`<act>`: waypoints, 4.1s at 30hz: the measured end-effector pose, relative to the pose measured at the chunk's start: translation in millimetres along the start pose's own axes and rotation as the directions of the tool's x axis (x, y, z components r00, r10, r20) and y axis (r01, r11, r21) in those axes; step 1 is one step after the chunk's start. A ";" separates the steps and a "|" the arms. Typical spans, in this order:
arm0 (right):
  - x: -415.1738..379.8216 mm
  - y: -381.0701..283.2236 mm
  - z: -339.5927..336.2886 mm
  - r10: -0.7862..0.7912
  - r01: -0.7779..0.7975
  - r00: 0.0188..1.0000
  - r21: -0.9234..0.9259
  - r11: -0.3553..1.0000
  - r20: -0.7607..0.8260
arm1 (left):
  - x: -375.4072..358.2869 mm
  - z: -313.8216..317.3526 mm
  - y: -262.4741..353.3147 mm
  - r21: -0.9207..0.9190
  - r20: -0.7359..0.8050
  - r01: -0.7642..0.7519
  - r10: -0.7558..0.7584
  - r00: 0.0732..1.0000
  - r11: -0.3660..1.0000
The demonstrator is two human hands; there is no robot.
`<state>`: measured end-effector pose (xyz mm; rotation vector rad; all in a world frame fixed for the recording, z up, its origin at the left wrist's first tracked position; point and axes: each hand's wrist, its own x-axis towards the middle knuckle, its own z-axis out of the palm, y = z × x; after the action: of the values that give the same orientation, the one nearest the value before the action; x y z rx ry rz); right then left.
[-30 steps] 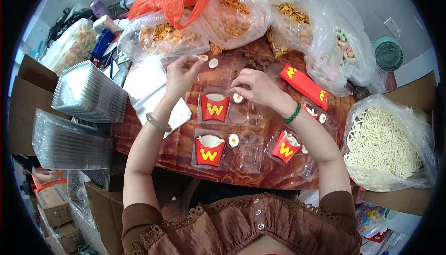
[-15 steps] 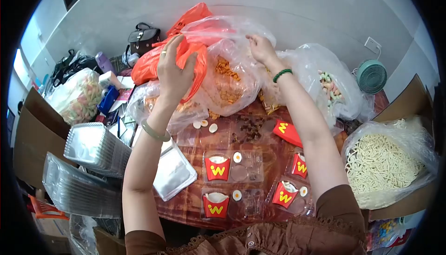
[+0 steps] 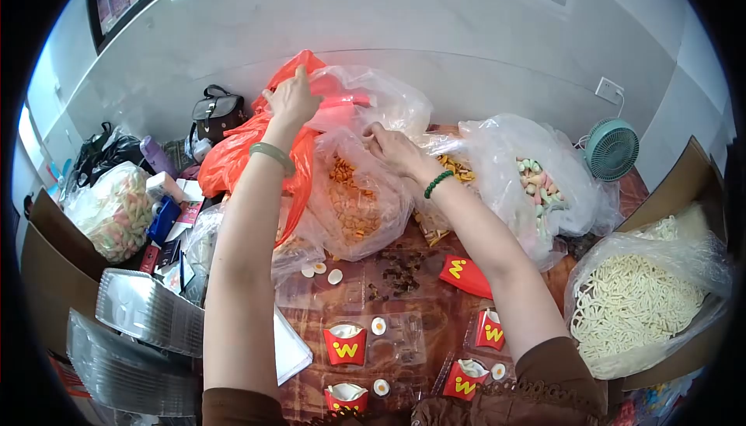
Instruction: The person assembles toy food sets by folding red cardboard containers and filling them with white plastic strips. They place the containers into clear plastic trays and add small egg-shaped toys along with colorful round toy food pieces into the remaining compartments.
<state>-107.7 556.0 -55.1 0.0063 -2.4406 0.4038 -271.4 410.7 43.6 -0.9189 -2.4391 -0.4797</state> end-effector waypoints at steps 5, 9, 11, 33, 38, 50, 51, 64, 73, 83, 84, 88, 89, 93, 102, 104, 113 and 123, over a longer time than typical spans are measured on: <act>10.6 -15.7 -2.2 0.187 -0.176 0.982 0.200 0.964 -0.036 | -14.2 7.6 25.3 -0.220 -0.078 -0.131 0.116 0.990 0.967; 27.0 -15.5 0.2 -0.243 0.286 0.864 0.032 0.958 -0.441 | -35.5 -8.2 55.4 -0.472 -0.185 -0.253 0.186 0.965 0.844; 34.0 -2.2 6.1 -0.142 0.246 0.865 0.159 0.956 -0.482 | -40.5 -19.5 64.6 -0.573 -0.223 -0.250 0.145 0.964 0.780; 9.4 74.5 28.1 0.550 -0.558 0.786 0.059 0.828 -0.282 | -218.5 -27.9 99.5 -0.880 -0.143 -0.407 0.679 0.720 0.246; 15.0 111.7 37.0 0.674 -0.677 0.736 -0.045 0.735 -0.063 | -234.0 -25.2 84.6 -0.872 -0.132 -0.411 0.680 0.721 0.267; 18.3 126.2 58.1 0.433 -0.568 0.823 -0.522 0.636 -0.368 | -238.1 -29.9 80.1 -0.841 -0.137 -0.438 0.658 0.740 0.317; 19.4 115.6 43.2 0.500 -0.561 0.825 -0.490 0.667 -0.264 | -238.0 -29.3 78.8 -0.839 -0.142 -0.441 0.655 0.742 0.318; 32.4 128.8 33.0 0.680 -0.630 0.731 -0.336 0.700 0.047 | -241.6 -19.7 77.3 -0.814 -0.200 -0.492 0.645 0.737 0.310; 19.6 179.1 81.3 0.475 -0.572 0.817 -0.355 0.740 -0.326 | -244.9 -25.0 80.8 -0.809 -0.160 -0.470 0.639 0.752 0.351; 16.9 150.5 55.6 0.289 -0.340 0.932 -0.252 0.906 -0.218 | -245.8 -18.5 88.2 -0.796 -0.189 -0.500 0.644 0.741 0.342; 14.2 150.8 59.9 0.298 -0.347 0.930 -0.249 0.904 -0.214 | -246.5 -18.7 88.2 -0.800 -0.181 -0.493 0.646 0.741 0.342; 30.0 135.2 43.0 0.494 -0.483 0.868 -0.310 0.819 -0.047 | -247.0 -16.1 85.1 -0.815 -0.220 -0.483 0.602 0.768 0.319; 31.4 136.9 36.9 0.560 -0.527 0.819 -0.226 0.819 0.121 | -247.3 -14.6 85.9 -0.826 -0.225 -0.475 0.594 0.772 0.304; 20.5 139.9 28.2 0.369 -0.416 0.889 0.139 0.899 0.271 | -245.4 -8.6 93.3 -0.824 -0.191 -0.474 0.636 0.747 0.310; 41.9 149.6 69.3 0.349 -0.378 0.923 0.551 0.744 0.163 | -245.3 -3.5 95.8 -0.836 -0.249 -0.486 0.612 0.750 0.256; 39.1 121.7 55.4 0.392 -0.383 0.910 0.624 0.681 0.131 | -245.2 -1.4 97.9 -0.830 -0.219 -0.482 0.630 0.745 0.282; -46.9 -33.1 -44.4 0.624 -0.295 0.781 0.894 0.337 0.021 | -220.6 -26.3 90.8 -0.802 -0.184 -0.471 0.599 0.779 0.367; -58.1 -17.1 -24.7 0.546 -0.364 0.810 0.914 0.180 0.215 | -244.2 -12.8 96.6 -0.792 -0.269 -0.535 0.618 0.739 0.295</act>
<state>-45.2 541.3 -67.5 -0.2748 -1.6075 1.9973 -41.0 347.7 -66.3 -2.1586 -1.5872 -1.3962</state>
